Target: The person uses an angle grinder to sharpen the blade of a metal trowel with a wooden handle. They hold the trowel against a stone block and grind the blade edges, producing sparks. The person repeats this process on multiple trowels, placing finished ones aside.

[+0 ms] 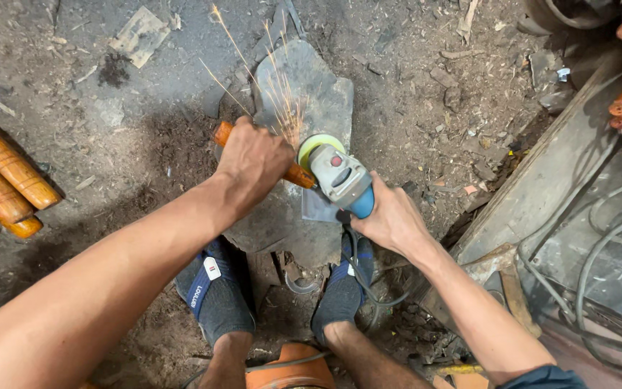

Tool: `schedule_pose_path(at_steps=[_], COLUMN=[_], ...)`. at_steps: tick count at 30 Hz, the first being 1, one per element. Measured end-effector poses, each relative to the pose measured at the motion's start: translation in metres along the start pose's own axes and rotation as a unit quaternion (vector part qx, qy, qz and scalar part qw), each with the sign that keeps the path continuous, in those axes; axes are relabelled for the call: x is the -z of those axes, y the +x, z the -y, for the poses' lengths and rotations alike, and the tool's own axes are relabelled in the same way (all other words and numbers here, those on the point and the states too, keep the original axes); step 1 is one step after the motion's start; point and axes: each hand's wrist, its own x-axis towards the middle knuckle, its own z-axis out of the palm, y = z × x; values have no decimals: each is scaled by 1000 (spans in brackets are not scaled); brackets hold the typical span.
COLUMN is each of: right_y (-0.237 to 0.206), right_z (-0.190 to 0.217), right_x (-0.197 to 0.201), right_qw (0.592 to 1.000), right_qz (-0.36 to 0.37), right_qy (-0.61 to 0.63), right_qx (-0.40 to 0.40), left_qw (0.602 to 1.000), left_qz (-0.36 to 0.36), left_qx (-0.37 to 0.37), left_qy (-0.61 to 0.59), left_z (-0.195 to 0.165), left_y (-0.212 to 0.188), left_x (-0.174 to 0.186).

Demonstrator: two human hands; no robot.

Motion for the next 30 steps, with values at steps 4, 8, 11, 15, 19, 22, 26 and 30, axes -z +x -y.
schedule_pose_path(at_steps=[4,8,11,15,19,22,26,30], right_y=[-4,-10,-10,-8,-7,-6,-8,-17], right_z=[-3,-10,-12,-10,-7,-7,-9,-15], right_x=[0,0,-2,-4,-4,-4,-7,-10], right_qw=[1000,999,995,999,996,999,996,997], right_qz=[-8,-21,-29,-22,-77,-35,-57,-71], right_qy=[9,-9,40,2,26,7,39,27], right_qx=[10,-47,-89,-36,-31,-26,-49,-34], left_qw=[1000,1000,1000,995,999,997,997,986], left_qz=[-18,8,0,-89,-12,-59,-52,-139], left_qx=[7,24,20,10,28,29,27,27], left_qy=[-13,-15,-22,-35,-26,-45,-50,-83], left_z=[2,1,-1,-1,-2,-2,-3,-3], left_y=[2,0,-3,-5,-4,-4,-6,-12], left_x=[-4,-8,-9,-8,-10,-13,-19,-21])
